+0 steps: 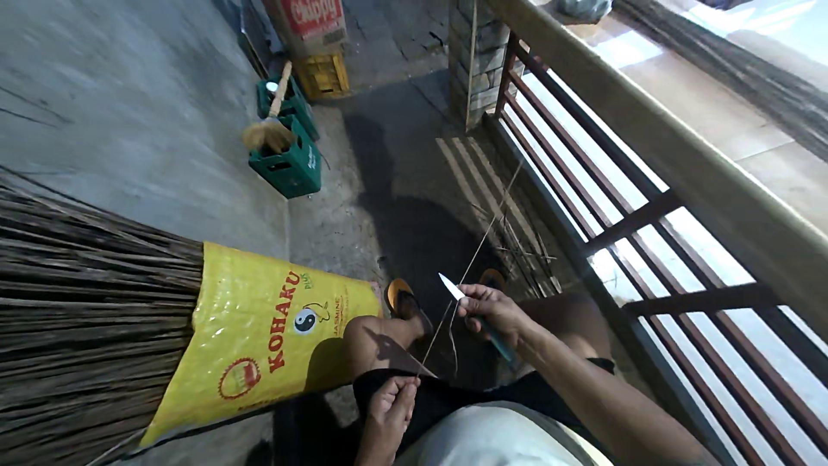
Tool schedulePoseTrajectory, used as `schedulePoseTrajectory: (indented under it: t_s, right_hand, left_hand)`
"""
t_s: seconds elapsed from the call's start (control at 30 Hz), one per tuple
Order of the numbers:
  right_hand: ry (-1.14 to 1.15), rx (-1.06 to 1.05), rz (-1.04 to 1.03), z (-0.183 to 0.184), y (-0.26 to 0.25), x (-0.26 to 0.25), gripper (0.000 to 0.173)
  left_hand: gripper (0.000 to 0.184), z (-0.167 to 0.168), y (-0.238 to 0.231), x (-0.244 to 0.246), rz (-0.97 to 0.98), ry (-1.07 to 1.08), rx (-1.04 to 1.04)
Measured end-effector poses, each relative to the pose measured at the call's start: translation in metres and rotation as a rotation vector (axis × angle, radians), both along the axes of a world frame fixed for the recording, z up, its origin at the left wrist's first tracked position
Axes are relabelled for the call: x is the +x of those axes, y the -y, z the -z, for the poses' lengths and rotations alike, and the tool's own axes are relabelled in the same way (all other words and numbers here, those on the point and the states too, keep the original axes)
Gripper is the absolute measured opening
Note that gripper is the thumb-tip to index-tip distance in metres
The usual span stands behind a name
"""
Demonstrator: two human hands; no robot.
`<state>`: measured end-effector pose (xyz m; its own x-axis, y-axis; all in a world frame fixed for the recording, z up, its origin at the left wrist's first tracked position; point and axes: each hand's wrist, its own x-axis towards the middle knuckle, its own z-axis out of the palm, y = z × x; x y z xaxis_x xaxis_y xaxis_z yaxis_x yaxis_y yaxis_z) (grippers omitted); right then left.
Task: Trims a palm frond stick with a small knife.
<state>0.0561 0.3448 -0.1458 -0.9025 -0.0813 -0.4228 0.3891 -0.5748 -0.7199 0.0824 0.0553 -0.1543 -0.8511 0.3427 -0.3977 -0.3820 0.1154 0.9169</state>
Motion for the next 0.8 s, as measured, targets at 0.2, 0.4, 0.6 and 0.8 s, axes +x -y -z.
schedulePoseTrajectory:
  t_s: [0.2,0.4,0.6,0.8]
  right_hand:
    - [-0.001,-0.01,0.036,-0.002,0.023,0.013,0.036]
    - [-0.091,0.006,-0.095,-0.004,0.054,0.026,0.037]
    - [-0.073,0.027,-0.091,-0.008,0.027,0.016,0.034]
    - [-0.06,0.007,-0.089,-0.003,0.022,0.017,0.038]
  left_hand:
    - [0.023,0.004,0.006,-0.001,0.127,0.029,-0.108]
    - [0.02,0.004,-0.026,-0.014,0.004,-0.203,-0.143]
    - [0.017,-0.004,-0.021,-0.016,0.048,-0.095,0.008]
    - [0.016,-0.002,-0.013,-0.013,0.033,0.018,0.022]
